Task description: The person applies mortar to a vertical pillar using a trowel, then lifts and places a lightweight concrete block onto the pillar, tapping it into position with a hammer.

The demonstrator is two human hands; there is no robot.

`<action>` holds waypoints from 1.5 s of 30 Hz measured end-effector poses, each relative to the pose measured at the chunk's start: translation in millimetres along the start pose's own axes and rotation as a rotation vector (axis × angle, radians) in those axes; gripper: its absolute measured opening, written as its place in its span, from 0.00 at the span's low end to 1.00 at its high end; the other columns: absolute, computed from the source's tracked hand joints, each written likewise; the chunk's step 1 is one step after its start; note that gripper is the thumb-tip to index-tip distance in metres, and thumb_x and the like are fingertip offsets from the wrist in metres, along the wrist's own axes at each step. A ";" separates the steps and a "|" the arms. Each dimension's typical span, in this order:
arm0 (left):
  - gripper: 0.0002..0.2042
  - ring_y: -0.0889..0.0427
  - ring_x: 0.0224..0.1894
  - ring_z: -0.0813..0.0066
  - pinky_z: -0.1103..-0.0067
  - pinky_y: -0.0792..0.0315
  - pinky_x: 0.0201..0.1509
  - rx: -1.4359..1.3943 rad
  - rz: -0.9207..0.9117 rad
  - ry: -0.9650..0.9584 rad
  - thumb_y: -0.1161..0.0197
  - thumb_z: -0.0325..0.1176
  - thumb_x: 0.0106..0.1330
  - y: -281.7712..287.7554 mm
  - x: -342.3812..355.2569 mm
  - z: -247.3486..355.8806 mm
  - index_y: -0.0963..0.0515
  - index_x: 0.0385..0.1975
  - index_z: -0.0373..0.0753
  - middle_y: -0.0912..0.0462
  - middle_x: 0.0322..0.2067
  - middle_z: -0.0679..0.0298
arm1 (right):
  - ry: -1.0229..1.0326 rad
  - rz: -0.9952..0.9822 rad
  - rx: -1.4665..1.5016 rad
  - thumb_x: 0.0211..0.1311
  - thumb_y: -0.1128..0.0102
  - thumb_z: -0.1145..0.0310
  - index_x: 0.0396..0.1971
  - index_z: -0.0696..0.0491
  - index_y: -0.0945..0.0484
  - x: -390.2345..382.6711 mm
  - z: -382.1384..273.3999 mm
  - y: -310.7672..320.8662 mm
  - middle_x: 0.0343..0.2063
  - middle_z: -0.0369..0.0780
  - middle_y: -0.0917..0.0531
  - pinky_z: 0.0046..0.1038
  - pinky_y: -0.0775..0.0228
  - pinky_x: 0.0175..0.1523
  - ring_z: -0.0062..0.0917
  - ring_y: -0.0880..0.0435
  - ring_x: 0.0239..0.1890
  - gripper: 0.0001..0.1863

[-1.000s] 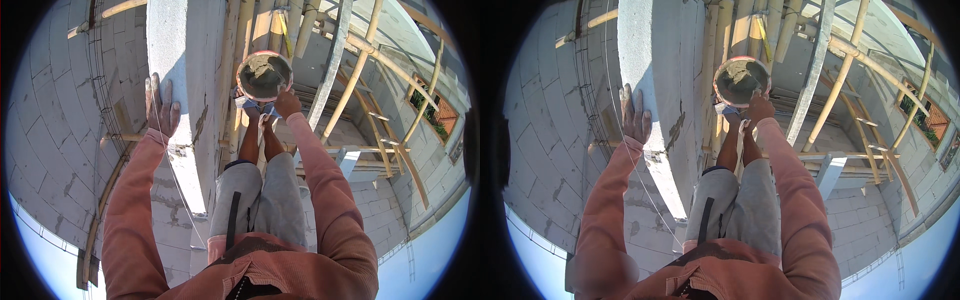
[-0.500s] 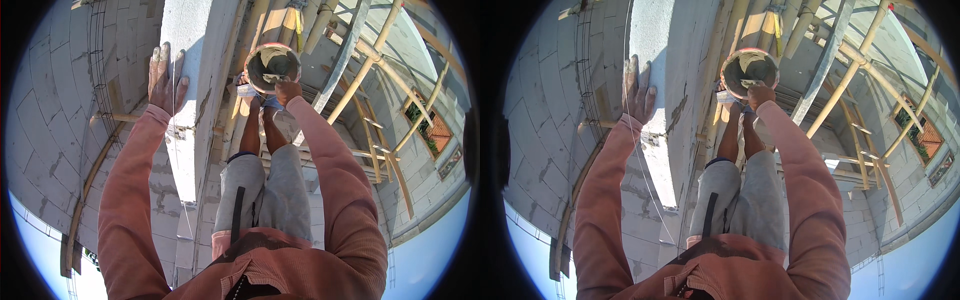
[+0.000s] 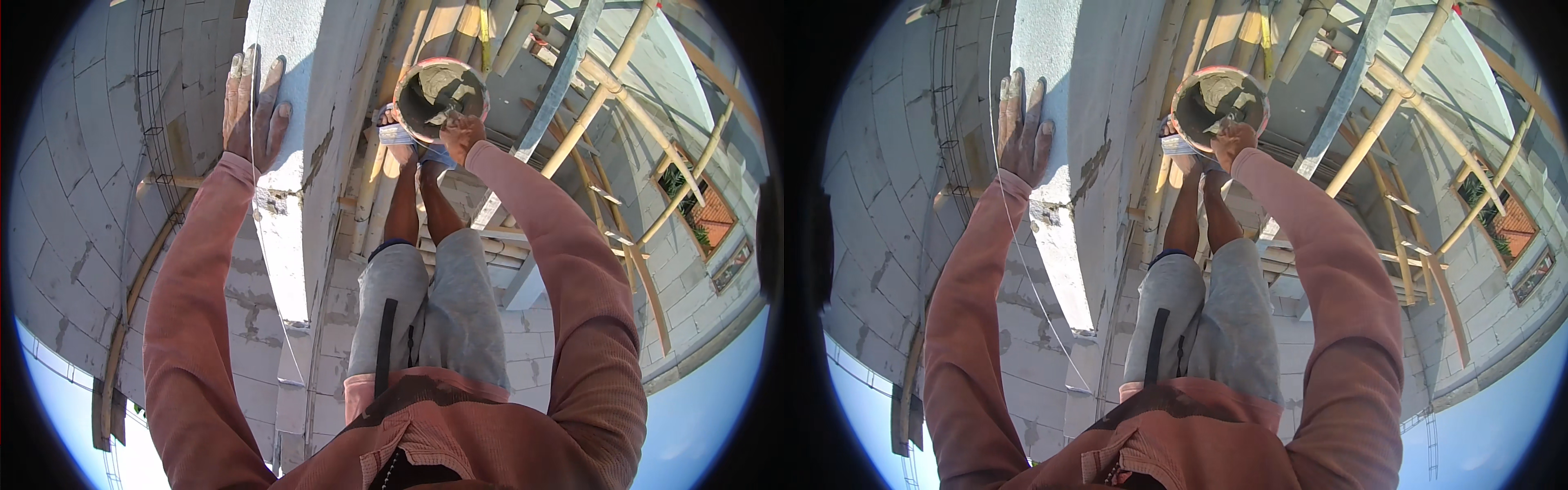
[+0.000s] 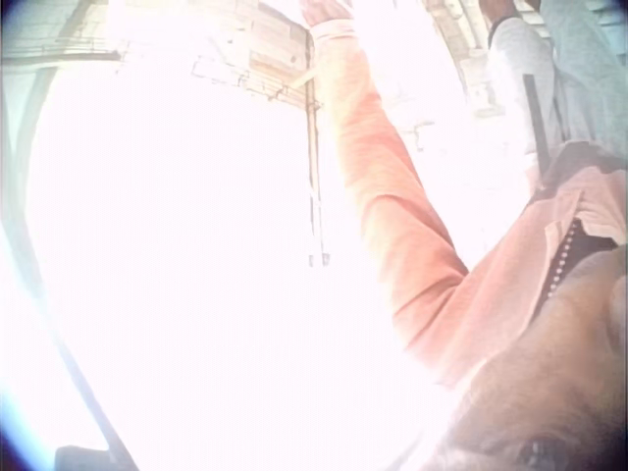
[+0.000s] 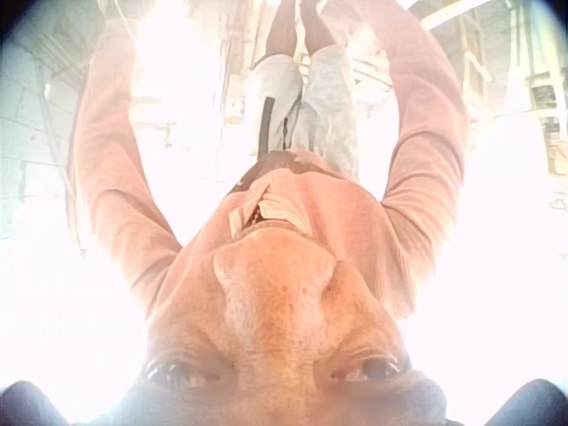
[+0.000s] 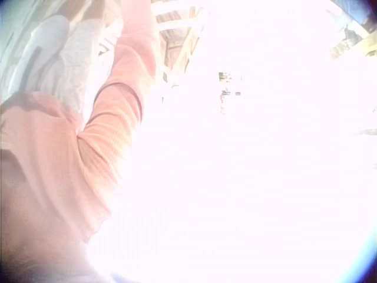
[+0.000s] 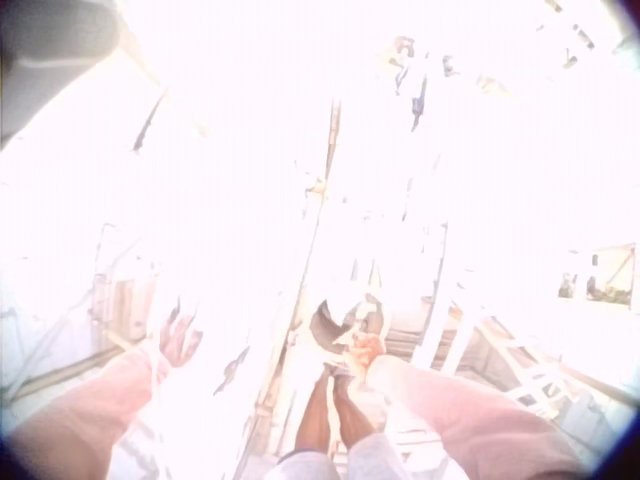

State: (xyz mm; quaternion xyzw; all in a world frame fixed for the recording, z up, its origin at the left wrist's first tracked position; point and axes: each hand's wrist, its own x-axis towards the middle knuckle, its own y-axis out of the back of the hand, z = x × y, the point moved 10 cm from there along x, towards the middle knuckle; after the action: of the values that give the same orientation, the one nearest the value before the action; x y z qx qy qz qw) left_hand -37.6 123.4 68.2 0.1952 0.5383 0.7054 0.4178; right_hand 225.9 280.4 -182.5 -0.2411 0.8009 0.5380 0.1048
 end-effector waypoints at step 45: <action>0.11 0.15 0.40 0.66 0.66 0.19 0.50 -2.180 0.085 1.493 0.31 0.31 0.62 -522.0 -67.1 170.9 0.23 0.40 0.37 0.16 0.34 0.59 | -0.425 -0.094 0.344 0.58 0.39 0.56 0.45 0.56 0.18 -52.2 82.1 11.8 0.40 0.52 0.14 0.41 0.22 0.52 0.43 0.14 0.46 0.22</action>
State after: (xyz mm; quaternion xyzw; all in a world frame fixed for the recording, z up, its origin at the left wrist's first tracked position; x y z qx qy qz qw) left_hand 322.8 208.9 -342.9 -0.6550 -0.2084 0.7240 -0.0576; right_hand 257.5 373.1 -183.4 -0.1386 0.8286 0.4269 0.3346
